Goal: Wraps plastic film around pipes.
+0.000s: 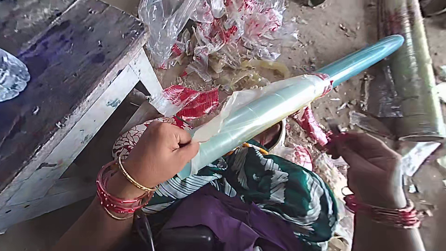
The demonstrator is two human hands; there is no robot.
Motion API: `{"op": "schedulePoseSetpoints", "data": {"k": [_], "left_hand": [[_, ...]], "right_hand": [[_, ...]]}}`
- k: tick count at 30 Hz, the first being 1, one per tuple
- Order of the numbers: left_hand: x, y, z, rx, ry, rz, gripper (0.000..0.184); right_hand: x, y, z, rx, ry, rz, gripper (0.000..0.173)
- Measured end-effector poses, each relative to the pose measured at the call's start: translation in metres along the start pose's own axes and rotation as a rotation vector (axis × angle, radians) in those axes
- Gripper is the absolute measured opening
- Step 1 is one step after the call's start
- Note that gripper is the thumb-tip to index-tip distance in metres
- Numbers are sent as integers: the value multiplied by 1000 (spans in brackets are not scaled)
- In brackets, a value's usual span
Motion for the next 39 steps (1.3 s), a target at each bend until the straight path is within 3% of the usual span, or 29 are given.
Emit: {"op": "schedulePoseSetpoints", "data": {"k": [3, 7, 10, 13, 18, 30, 35, 39], "left_hand": [[7, -2, 2, 73, 122, 5, 36], [31, -9, 3, 155, 367, 66, 40], [50, -18, 6, 122, 514, 128, 41], [49, -21, 7, 93, 524, 53, 44], [33, -12, 11, 27, 300, -136, 47], [22, -6, 3, 113, 335, -247, 48], [17, -1, 0, 198, 392, -272, 52], [25, -4, -3, 266, 510, -229, 45]], "right_hand": [[96, -22, -63, 213, 286, 433, 30], [149, -32, -128, 253, 300, 851, 20], [169, -40, -157, 247, 276, 1018, 17], [185, -50, -178, 278, 330, 1133, 19], [194, -52, -191, 253, 403, 1316, 17], [173, -61, -194, 391, 190, 1500, 20], [129, -90, -177, 405, 411, 1306, 17], [160, -69, -160, 335, 363, 1334, 14]]}}
Point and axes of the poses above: each hand's wrist, its own y-axis away from the middle knuckle, its own z-axis out of the back of the hand, x = y × z, the point moved 8 cm from there along -y, towards the middle knuckle, and after that the axes turned 15 degrees about z, right-handed, at the moved point
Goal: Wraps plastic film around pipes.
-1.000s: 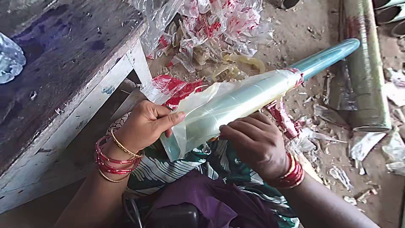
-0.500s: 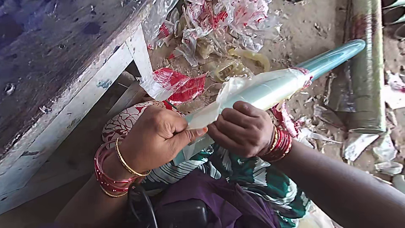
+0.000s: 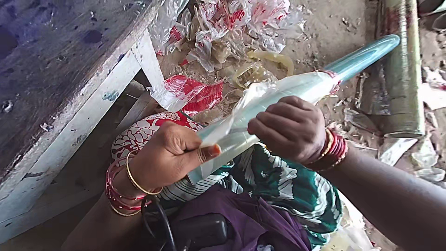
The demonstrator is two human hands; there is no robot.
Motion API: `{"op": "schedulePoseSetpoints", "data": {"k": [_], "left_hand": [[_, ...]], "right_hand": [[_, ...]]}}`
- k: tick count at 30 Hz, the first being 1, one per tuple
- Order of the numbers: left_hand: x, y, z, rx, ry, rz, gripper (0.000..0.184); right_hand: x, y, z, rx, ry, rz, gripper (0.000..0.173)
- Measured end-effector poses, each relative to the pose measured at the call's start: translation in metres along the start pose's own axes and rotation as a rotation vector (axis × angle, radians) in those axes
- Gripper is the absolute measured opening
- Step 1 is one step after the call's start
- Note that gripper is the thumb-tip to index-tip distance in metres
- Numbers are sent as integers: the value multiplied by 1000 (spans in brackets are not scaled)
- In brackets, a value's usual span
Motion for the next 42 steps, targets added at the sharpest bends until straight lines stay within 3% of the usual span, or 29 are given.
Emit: {"op": "schedulePoseSetpoints", "data": {"k": [4, 9, 12, 14, 17, 20, 26, 33, 38, 42], "left_hand": [[11, -2, 10, -29, 158, 37, 41], [4, 0, 2, 51, 100, -47, 47], [4, -1, 2, 46, 109, -48, 47], [12, -1, 7, 34, 204, 5, 36], [22, -1, 11, 29, 301, 48, 27], [20, -2, 10, 40, 292, 22, 28], [23, -1, 10, 44, 311, 13, 27], [26, -4, 5, 126, 359, 28, 25], [25, -4, -2, 180, 377, 20, 25], [25, -4, -2, 181, 349, 22, 27]], "right_hand": [[26, -32, 2, -69, 34, 93, 15], [9, -19, -24, 17, 72, 153, 18], [-10, 4, -33, 57, 11, 99, 19], [-15, 9, -26, 27, -29, 32, 17], [4, -6, -11, -69, -125, -5, 13], [28, -28, -16, -51, -71, 114, 16], [26, -28, -33, -36, -3, 253, 19], [-35, 24, -38, 39, -41, -37, 17], [4, -5, -22, 42, -96, 59, 18], [9, -10, -27, 44, -14, 104, 17]]}}
Point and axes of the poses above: each hand's wrist, its own y-axis away from the middle knuckle, its own z-axis out of the back of the hand, x = y × z, the point moved 8 cm from there along -y, towards the middle knuckle, and after that the axes turned 15 degrees about z, right-handed, at the moved point
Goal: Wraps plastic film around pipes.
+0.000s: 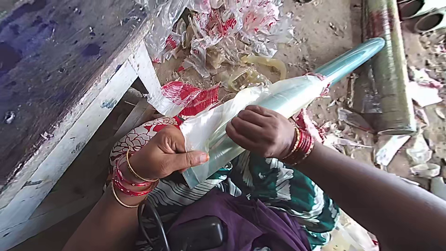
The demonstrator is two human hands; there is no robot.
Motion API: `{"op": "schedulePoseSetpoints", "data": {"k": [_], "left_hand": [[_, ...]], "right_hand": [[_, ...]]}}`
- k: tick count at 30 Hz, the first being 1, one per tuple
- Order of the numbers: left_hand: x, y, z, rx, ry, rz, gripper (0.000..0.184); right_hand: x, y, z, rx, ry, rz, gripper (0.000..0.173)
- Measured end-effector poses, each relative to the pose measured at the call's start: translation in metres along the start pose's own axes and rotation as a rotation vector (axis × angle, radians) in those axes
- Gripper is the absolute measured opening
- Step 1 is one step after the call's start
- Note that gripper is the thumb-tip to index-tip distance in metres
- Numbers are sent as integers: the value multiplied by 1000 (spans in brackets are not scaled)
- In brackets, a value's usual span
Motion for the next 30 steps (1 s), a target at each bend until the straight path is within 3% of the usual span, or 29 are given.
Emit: {"op": "schedulePoseSetpoints", "data": {"k": [11, 21, 23, 25, 27, 30], "left_hand": [[0, 1, -6, 12, -63, -7, 31], [-12, 10, -23, -19, -369, -91, 44], [-11, 12, -25, -7, -372, -105, 43], [-10, 15, -28, 23, -365, -115, 42], [-8, 14, -28, 42, -346, -117, 40], [-2, 10, -30, 82, -300, -80, 31]], "right_hand": [[-8, 12, -13, 72, -32, -59, 20], [3, 10, -11, 160, 49, -135, 22], [-4, 25, -11, 216, 49, -226, 20], [-30, 72, -10, 334, 20, -436, 13], [-52, 113, 5, 357, 38, -499, 15], [-35, 118, 29, 331, 69, -547, 16]]}}
Point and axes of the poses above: each hand's wrist, its own y-axis away from the middle knuckle, its own z-axis out of the back of the hand, x = y × z, the point moved 8 cm from there along -y, towards the middle knuckle, and after that the axes turned 15 degrees about z, right-handed, at the moved point
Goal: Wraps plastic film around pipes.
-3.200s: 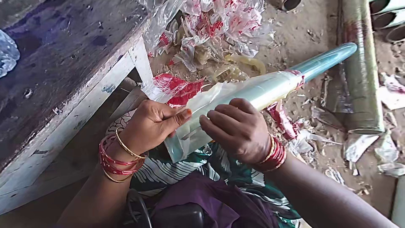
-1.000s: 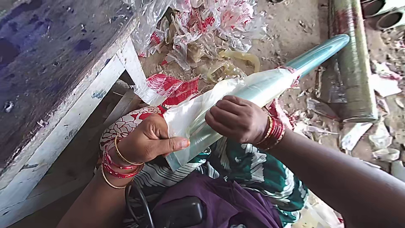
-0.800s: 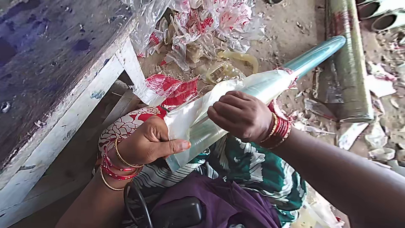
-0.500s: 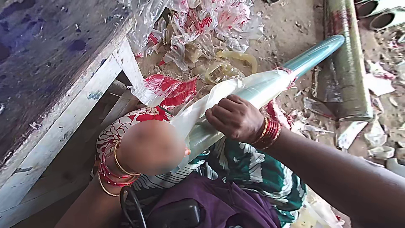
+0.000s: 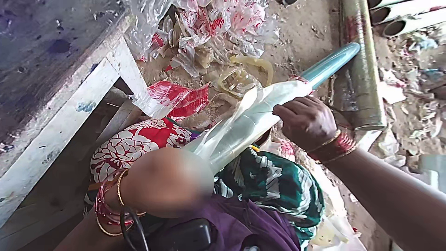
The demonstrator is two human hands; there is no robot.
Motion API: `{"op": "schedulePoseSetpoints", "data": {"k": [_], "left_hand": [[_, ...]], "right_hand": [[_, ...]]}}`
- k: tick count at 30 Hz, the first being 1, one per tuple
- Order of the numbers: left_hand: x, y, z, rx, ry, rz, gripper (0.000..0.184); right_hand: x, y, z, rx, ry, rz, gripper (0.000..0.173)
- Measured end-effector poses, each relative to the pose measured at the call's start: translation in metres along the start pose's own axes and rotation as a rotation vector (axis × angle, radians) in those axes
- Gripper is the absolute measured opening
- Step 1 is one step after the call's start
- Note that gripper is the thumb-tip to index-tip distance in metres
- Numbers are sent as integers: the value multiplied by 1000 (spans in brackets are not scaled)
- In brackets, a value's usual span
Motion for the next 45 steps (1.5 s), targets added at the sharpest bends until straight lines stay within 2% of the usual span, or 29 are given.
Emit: {"op": "schedulePoseSetpoints", "data": {"k": [4, 8, 12, 16, 26, 31, 34, 39, 41, 42, 44, 45], "left_hand": [[1, -1, 0, -23, -17, 31, 25], [2, 7, -3, -78, -58, 43, 24], [3, 11, -3, -138, -65, 13, 18], [4, 11, -3, -135, -43, 24, 9], [4, 17, -5, -128, -109, 58, 11], [4, 19, -3, -121, -121, 92, 8], [3, 21, -4, -131, -136, 106, 8], [4, 22, -4, -132, -133, 124, 8], [6, 23, -4, -133, -121, 128, 8], [6, 24, -4, -131, -115, 129, 8], [7, 24, -3, -132, -94, 118, 8], [8, 24, -2, -143, -81, 111, 9]], "right_hand": [[34, -15, 12, -124, -35, 54, 19], [59, -34, -3, -184, 10, 179, 18], [43, -28, -14, -160, 45, 242, 17], [22, -17, -27, -83, 53, 218, 17], [-14, -1, -51, 51, 41, 155, 10], [-49, 24, -56, 158, 64, 90, 7], [-90, 56, -60, 319, 79, -101, 3], [-130, 82, -62, 192, 52, -144, 7], [-144, 99, -61, 238, 97, -242, 8], [-156, 121, -59, 326, 130, -379, 8], [-180, 194, -40, 489, 160, -824, 13], [-184, 229, -25, 472, 150, -1053, 16]]}}
Point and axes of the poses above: each hand's wrist, its own y-axis away from the middle knuckle, its own z-axis out of the back of the hand, x = y × z, the point moved 8 cm from there along -y, towards the middle knuckle, and after that the axes turned 15 degrees about z, right-handed, at the moved point
